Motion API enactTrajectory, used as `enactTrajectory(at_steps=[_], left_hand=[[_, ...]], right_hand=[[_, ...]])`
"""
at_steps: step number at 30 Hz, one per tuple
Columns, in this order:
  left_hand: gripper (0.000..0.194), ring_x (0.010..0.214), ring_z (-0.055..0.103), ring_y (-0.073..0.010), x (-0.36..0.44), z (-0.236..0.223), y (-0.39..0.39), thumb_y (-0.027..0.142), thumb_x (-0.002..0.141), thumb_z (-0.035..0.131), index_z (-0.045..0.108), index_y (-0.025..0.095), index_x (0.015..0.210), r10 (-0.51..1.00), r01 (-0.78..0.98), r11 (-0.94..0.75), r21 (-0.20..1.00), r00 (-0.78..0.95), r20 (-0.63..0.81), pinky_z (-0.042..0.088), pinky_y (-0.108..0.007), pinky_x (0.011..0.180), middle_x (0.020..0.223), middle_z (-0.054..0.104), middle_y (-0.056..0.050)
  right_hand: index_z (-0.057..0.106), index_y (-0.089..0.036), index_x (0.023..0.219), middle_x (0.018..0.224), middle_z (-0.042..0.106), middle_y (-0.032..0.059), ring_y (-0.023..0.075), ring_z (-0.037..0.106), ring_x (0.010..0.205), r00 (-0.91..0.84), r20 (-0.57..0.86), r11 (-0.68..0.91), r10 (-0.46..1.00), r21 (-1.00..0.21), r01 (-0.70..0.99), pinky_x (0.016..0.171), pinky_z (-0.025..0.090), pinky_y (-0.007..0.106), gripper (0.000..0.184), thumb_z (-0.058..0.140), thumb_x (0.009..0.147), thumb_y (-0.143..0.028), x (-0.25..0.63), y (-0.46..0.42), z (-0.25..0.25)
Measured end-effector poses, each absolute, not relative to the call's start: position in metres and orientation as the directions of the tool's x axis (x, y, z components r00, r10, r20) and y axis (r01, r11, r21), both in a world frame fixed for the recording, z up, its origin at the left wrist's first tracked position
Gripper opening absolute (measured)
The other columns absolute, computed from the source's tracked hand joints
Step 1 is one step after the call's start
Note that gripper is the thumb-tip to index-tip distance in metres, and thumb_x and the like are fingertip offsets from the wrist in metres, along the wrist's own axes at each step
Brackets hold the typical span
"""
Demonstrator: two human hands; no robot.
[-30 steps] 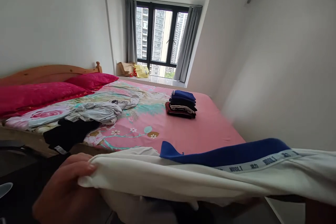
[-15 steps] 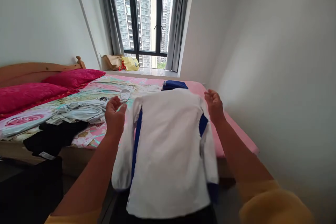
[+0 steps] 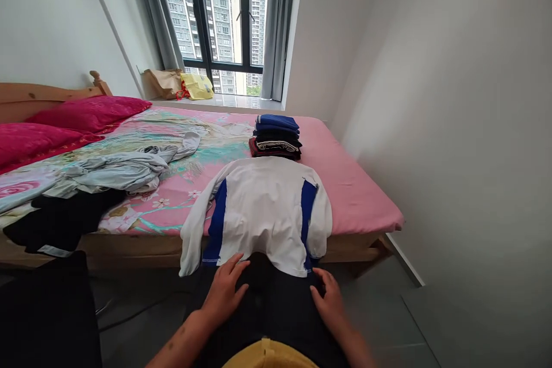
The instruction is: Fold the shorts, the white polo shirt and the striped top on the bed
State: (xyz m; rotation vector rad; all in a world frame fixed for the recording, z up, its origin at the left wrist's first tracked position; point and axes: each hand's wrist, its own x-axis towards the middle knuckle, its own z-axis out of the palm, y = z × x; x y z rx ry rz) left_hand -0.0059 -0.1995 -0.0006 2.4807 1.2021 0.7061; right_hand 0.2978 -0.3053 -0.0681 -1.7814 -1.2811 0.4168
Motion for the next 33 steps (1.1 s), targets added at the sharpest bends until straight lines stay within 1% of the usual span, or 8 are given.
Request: enactTrajectory(at_steps=[4, 10, 16, 22, 25, 27, 30, 33], left_hand=[[0.056, 0.126, 0.044, -0.0274, 0.032, -0.005, -0.184, 0.012, 0.071, 0.058, 0.051, 0.025, 0.124, 0.73, 0.603, -0.676, 0.425, 0.629, 0.269, 0.041, -0.047, 0.102, 0.137, 0.048, -0.009], [0.065, 0.124, 0.045, -0.0307, 0.086, -0.008, -0.189, 0.023, 0.065, 0.067, 0.047, 0.022, 0.127, 0.745, 0.614, -0.655, 0.44, 0.624, 0.238, 0.039, -0.05, 0.1, 0.134, 0.049, -0.012], [0.032, 0.108, 0.055, -0.0278, 0.102, 0.016, -0.174, 0.014, 0.074, 0.051, 0.06, 0.021, 0.104, 0.829, 0.611, -0.551, 0.568, 0.477, 0.291, 0.041, -0.048, 0.093, 0.11, 0.063, -0.009], [0.028, 0.095, 0.061, -0.0181, 0.08, 0.052, -0.147, 0.017, 0.085, 0.036, 0.059, 0.02, 0.102, 0.86, 0.549, -0.493, 0.675, 0.427, 0.28, 0.048, -0.033, 0.085, 0.1, 0.066, -0.005], [0.025, 0.086, 0.062, -0.0168, 0.076, 0.076, -0.149, 0.026, 0.088, 0.039, 0.06, 0.022, 0.102, 0.84, 0.58, -0.527, 0.621, 0.465, 0.279, 0.048, -0.03, 0.079, 0.097, 0.063, -0.003], [0.026, 0.077, 0.062, -0.0154, 0.08, 0.092, -0.156, 0.031, 0.089, 0.04, 0.061, 0.025, 0.101, 0.814, 0.625, -0.571, 0.531, 0.513, 0.271, 0.047, -0.028, 0.072, 0.092, 0.061, -0.002], [0.026, 0.074, 0.062, -0.0147, 0.094, 0.111, -0.172, 0.03, 0.088, 0.041, 0.063, 0.027, 0.101, 0.766, 0.659, -0.64, 0.395, 0.585, 0.267, 0.046, -0.025, 0.067, 0.089, 0.06, -0.001], [0.026, 0.074, 0.062, -0.017, 0.111, 0.125, -0.192, 0.023, 0.086, 0.044, 0.064, 0.028, 0.101, 0.717, 0.651, -0.696, 0.304, 0.656, 0.237, 0.046, -0.026, 0.065, 0.088, 0.061, -0.003]], right_hand=[[0.062, -0.019, 0.108, 0.112, 0.061, 0.0101, 0.0266, 0.054, 0.108, 0.365, 0.239, -0.081, 0.9, -0.73, 0.678, 0.096, 0.042, 0.044, 0.033, 0.052, 0.077, -0.024, 0.286, -0.275, -0.056], [0.056, -0.02, 0.082, 0.087, 0.06, 0.0061, 0.0206, 0.054, 0.086, 0.358, 0.326, -0.007, 0.875, -0.731, 0.683, 0.08, 0.044, 0.034, 0.025, 0.04, 0.091, -0.036, 0.278, -0.254, -0.014], [0.037, -0.021, 0.062, 0.062, 0.042, -0.0028, 0.0124, 0.041, 0.06, 0.343, 0.342, 0.037, 0.875, -0.753, 0.657, 0.059, 0.033, 0.024, 0.039, 0.042, 0.091, -0.046, 0.29, -0.258, 0.032], [0.033, -0.021, 0.06, 0.058, 0.035, -0.0049, 0.0109, 0.035, 0.057, 0.38, 0.343, 0.019, 0.859, -0.763, 0.646, 0.057, 0.029, 0.024, 0.041, 0.044, 0.089, -0.048, 0.312, -0.26, 0.051], [0.035, -0.021, 0.059, 0.056, 0.04, -0.0036, 0.012, 0.039, 0.055, 0.465, 0.305, -0.084, 0.831, -0.758, 0.647, 0.056, 0.029, 0.025, 0.043, 0.044, 0.088, -0.051, 0.314, -0.269, 0.05], [0.041, -0.021, 0.057, 0.053, 0.045, -0.0017, 0.0133, 0.043, 0.053, 0.462, 0.162, -0.174, 0.872, -0.779, 0.602, 0.053, 0.03, 0.026, 0.045, 0.043, 0.087, -0.054, 0.304, -0.279, 0.052], [0.058, -0.02, 0.065, 0.053, 0.055, 0.0005, 0.0156, 0.054, 0.052, 0.169, -0.078, -0.152, 0.982, -0.861, 0.485, 0.051, 0.038, 0.026, 0.043, 0.039, 0.089, -0.049, 0.267, -0.295, 0.059], [0.06, -0.032, 0.108, 0.084, 0.068, -0.0003, 0.0188, 0.064, 0.077, -0.082, 0.13, 0.154, 0.988, -0.864, 0.479, 0.067, 0.051, 0.031, 0.025, 0.041, 0.091, -0.036, 0.224, -0.293, 0.067]])
